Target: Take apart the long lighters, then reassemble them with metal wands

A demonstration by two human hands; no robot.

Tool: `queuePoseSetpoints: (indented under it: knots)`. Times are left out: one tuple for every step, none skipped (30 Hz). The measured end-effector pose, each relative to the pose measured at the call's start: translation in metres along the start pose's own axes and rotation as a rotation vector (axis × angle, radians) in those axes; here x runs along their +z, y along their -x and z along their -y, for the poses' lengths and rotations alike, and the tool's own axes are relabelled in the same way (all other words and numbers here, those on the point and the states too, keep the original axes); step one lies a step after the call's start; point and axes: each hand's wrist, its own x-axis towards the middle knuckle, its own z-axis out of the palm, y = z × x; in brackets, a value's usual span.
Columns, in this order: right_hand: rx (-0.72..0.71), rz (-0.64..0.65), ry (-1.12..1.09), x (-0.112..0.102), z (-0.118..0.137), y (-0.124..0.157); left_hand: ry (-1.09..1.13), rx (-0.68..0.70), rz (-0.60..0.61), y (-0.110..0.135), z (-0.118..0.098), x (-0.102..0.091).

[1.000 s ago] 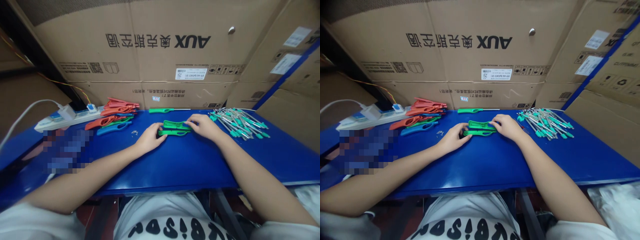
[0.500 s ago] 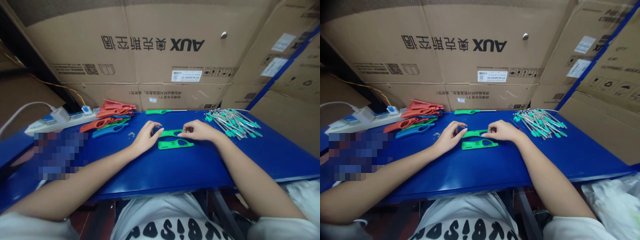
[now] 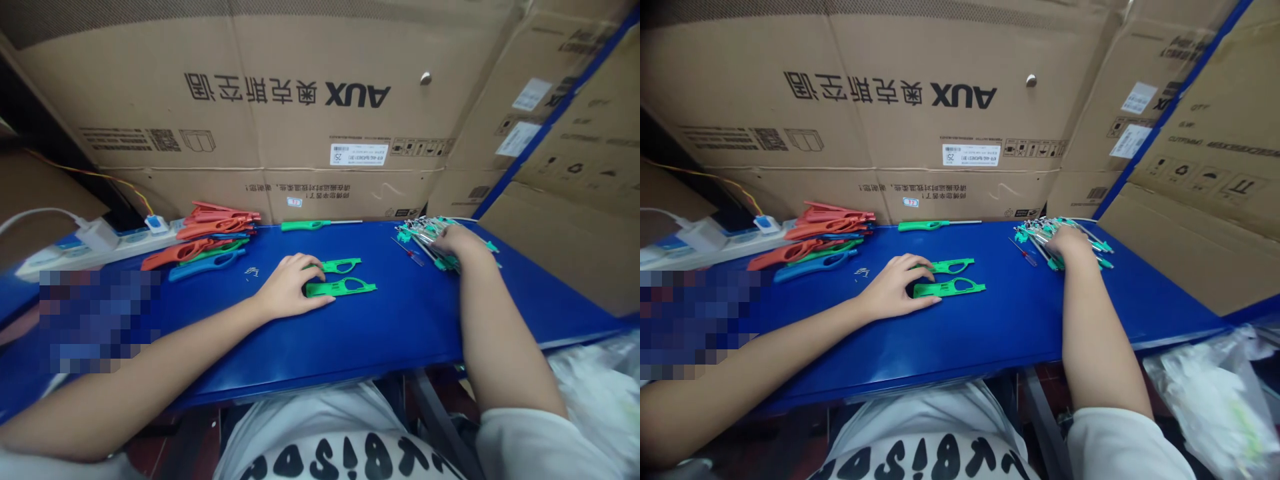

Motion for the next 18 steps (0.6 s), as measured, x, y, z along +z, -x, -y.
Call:
queuePoseSetpoints:
  knots:
    - [0.042, 0.073, 0.013, -0.001, 0.003, 0.001, 0.002, 0.0, 0.002, 0.0, 0.001, 0.0]
    - [0.09, 0.146, 0.031, -0.003, 0.006, 0.001, 0.002, 0.002, 0.006, -0.001, 0.002, 0.001]
    - [0.108, 0.175, 0.041, -0.005, 0.009, 0.002, 0.0, 0.004, 0.01, -0.001, 0.004, 0.001]
    - [0.097, 0.158, 0.041, -0.007, 0.012, 0.004, -0.003, 0.007, 0.014, -0.001, 0.005, 0.001]
    - [0.081, 0.129, 0.033, -0.009, 0.015, 0.005, -0.007, 0.009, 0.017, -0.001, 0.007, 0.0]
    - [0.062, 0.099, 0.012, -0.011, 0.017, 0.007, -0.01, 0.011, 0.018, -0.001, 0.009, -0.001]
    - [0.04, 0.07, -0.019, -0.013, 0.018, 0.009, -0.01, 0.013, 0.02, -0.002, 0.011, -0.002]
    - [0.014, 0.04, -0.057, -0.015, 0.02, 0.011, -0.007, 0.015, 0.023, -0.002, 0.013, -0.003]
    - [-0.014, 0.005, -0.098, -0.016, 0.022, 0.014, -0.001, 0.016, 0.027, -0.002, 0.014, -0.005]
    - [-0.049, -0.033, -0.139, -0.018, 0.024, 0.017, 0.006, 0.016, 0.035, -0.002, 0.016, -0.006]
    - [-0.093, -0.077, -0.179, -0.02, 0.027, 0.02, 0.012, 0.012, 0.044, -0.002, 0.017, -0.008]
    - [-0.141, -0.121, -0.22, -0.021, 0.03, 0.024, 0.016, 0.007, 0.053, -0.001, 0.019, -0.01]
    - [-0.194, -0.159, -0.263, -0.023, 0.035, 0.028, 0.018, 0.002, 0.062, -0.001, 0.02, -0.012]
    - [-0.25, -0.191, -0.312, -0.025, 0.04, 0.032, 0.019, -0.001, 0.067, -0.001, 0.021, -0.014]
    - [-0.316, -0.213, -0.363, -0.026, 0.045, 0.037, 0.019, -0.004, 0.072, 0.0, 0.022, -0.017]
    - [-0.396, -0.223, -0.414, -0.027, 0.052, 0.042, 0.018, -0.005, 0.077, 0.001, 0.023, -0.02]
    - [-0.489, -0.221, -0.46, -0.028, 0.058, 0.047, 0.016, -0.005, 0.086, 0.002, 0.024, -0.024]
    - [-0.593, -0.203, -0.497, -0.028, 0.065, 0.053, 0.017, -0.007, 0.102, 0.003, 0.026, -0.028]
